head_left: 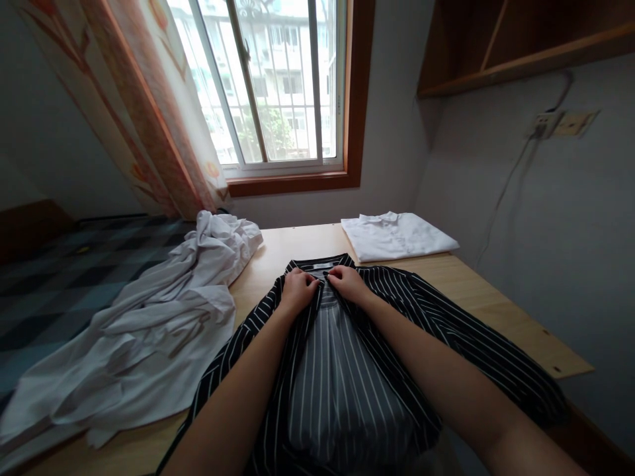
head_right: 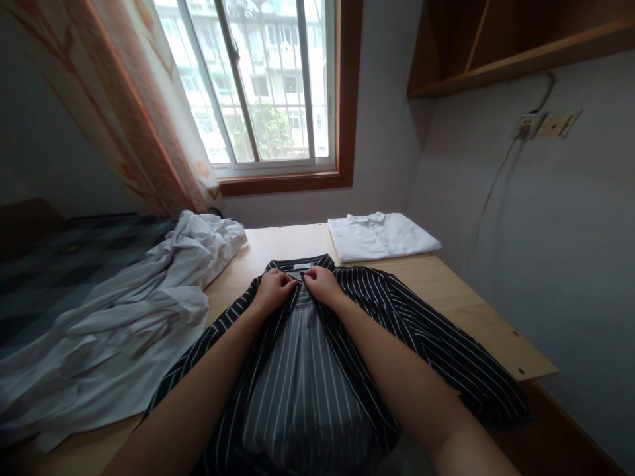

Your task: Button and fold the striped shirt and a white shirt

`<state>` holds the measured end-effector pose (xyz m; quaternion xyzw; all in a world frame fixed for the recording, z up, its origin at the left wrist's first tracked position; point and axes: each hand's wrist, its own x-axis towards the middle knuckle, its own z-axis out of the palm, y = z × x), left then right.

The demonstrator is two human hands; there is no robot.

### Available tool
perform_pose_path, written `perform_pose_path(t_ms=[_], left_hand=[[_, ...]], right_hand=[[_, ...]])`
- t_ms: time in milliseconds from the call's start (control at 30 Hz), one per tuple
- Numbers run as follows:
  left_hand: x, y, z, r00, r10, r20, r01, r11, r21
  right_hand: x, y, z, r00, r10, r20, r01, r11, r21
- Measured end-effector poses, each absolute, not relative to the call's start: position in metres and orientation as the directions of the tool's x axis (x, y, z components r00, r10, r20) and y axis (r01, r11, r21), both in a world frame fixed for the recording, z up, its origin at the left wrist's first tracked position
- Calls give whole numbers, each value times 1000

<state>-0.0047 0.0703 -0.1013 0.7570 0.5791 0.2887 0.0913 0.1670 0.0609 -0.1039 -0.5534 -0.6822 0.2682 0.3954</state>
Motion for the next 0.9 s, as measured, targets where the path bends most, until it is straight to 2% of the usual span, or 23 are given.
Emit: perform_pose_path(t_ms=[333,567,733,900], left_hand=[[-4,72,-101,172,918,359,729,-363,580],[-6,72,-97,199,923,330,725,-365,584],[-7,67,-91,250,911,328,759,-395,517],[-3,60,-85,325,878,351,817,-448,364]], right_hand=[[159,65,-110,-72,969,235,548,235,-803],[161,71,-110,-127,965,231,519,263,-813],[165,73,-109,-212,951,226,505,305,-807],[164,74,-114,-166,956,241,486,292,-824]])
